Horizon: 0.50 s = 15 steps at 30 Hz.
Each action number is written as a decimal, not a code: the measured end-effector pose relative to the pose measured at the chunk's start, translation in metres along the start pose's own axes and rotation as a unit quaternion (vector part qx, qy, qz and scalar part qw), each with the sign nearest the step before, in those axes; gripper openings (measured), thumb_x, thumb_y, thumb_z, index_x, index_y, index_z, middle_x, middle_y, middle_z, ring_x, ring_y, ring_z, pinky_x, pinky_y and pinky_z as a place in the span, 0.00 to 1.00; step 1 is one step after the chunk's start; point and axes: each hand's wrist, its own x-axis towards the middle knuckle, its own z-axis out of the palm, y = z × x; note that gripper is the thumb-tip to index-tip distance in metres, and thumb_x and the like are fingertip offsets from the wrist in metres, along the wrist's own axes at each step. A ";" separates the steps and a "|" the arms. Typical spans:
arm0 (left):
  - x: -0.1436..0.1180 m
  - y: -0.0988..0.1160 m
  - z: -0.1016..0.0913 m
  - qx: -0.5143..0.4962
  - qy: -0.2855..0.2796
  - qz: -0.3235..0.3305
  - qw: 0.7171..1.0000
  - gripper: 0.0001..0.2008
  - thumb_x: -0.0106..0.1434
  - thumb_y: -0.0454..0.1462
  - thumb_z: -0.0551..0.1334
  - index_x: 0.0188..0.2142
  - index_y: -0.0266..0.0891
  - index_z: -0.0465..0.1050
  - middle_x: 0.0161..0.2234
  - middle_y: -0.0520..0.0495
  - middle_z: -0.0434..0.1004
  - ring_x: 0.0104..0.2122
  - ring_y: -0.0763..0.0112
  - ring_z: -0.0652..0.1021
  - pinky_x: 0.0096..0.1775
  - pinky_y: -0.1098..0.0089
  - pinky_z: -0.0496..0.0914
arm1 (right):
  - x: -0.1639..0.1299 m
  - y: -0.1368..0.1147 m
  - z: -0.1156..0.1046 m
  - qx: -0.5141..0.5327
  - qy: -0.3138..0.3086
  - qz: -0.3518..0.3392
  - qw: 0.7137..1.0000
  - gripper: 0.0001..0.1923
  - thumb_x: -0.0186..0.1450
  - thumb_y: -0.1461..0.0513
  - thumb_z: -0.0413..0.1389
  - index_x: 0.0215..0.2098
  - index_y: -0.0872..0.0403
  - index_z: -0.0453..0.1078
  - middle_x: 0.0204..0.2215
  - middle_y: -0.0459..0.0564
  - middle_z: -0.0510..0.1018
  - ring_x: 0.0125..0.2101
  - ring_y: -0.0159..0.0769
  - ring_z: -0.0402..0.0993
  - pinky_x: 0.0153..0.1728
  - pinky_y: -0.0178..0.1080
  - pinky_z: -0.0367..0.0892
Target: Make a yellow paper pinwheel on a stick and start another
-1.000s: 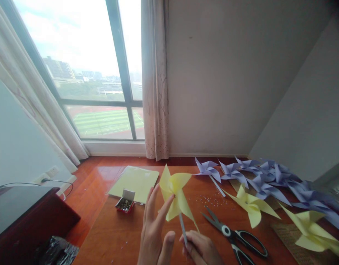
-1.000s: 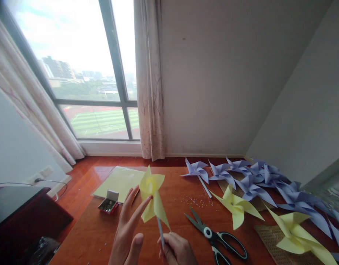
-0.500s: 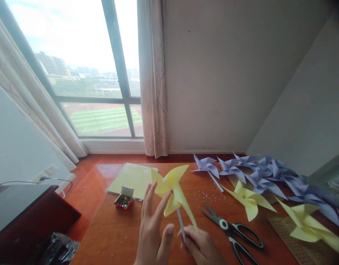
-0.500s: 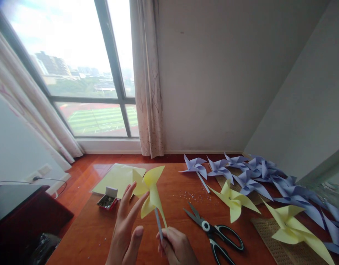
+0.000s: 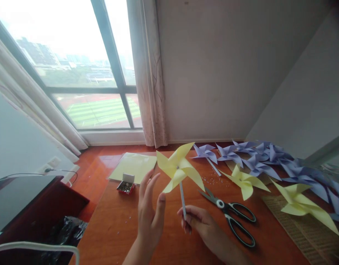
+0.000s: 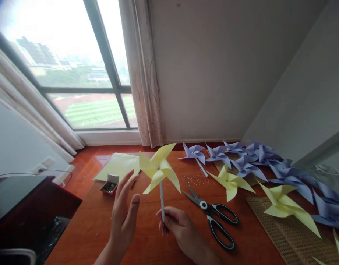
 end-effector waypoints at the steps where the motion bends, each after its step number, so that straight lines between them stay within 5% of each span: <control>1: 0.000 -0.001 0.001 -0.013 0.000 -0.013 1.000 0.20 0.73 0.40 0.56 0.62 0.45 0.67 0.67 0.40 0.62 0.67 0.55 0.63 0.66 0.52 0.57 | 0.000 0.000 0.000 0.008 0.003 0.003 1.000 0.20 0.65 0.46 0.59 0.39 0.55 0.75 0.27 0.47 0.74 0.28 0.33 0.68 0.33 0.37 0.64; 6: 0.005 -0.003 0.004 -0.167 0.005 -0.149 0.974 0.21 0.69 0.47 0.61 0.58 0.43 0.71 0.62 0.40 0.70 0.64 0.54 0.68 0.64 0.55 0.61 | -0.002 -0.004 -0.001 0.027 -0.007 0.015 0.999 0.22 0.63 0.45 0.61 0.39 0.56 0.75 0.27 0.47 0.75 0.27 0.33 0.68 0.32 0.38 0.63; 10: 0.015 0.003 0.003 -0.301 0.014 -0.290 0.908 0.26 0.61 0.50 0.68 0.55 0.39 0.73 0.55 0.38 0.77 0.59 0.53 0.74 0.60 0.58 0.66 | -0.005 -0.009 -0.001 0.023 -0.028 0.026 0.999 0.21 0.64 0.46 0.61 0.40 0.56 0.75 0.28 0.47 0.75 0.28 0.32 0.68 0.33 0.38 0.64; 15: 0.021 0.010 0.005 -0.389 -0.023 -0.373 0.842 0.28 0.56 0.48 0.72 0.52 0.36 0.75 0.45 0.40 0.82 0.47 0.57 0.81 0.51 0.62 0.72 | -0.007 -0.004 -0.003 0.016 -0.044 0.019 0.999 0.19 0.66 0.48 0.59 0.41 0.56 0.75 0.28 0.47 0.76 0.28 0.32 0.69 0.34 0.37 0.64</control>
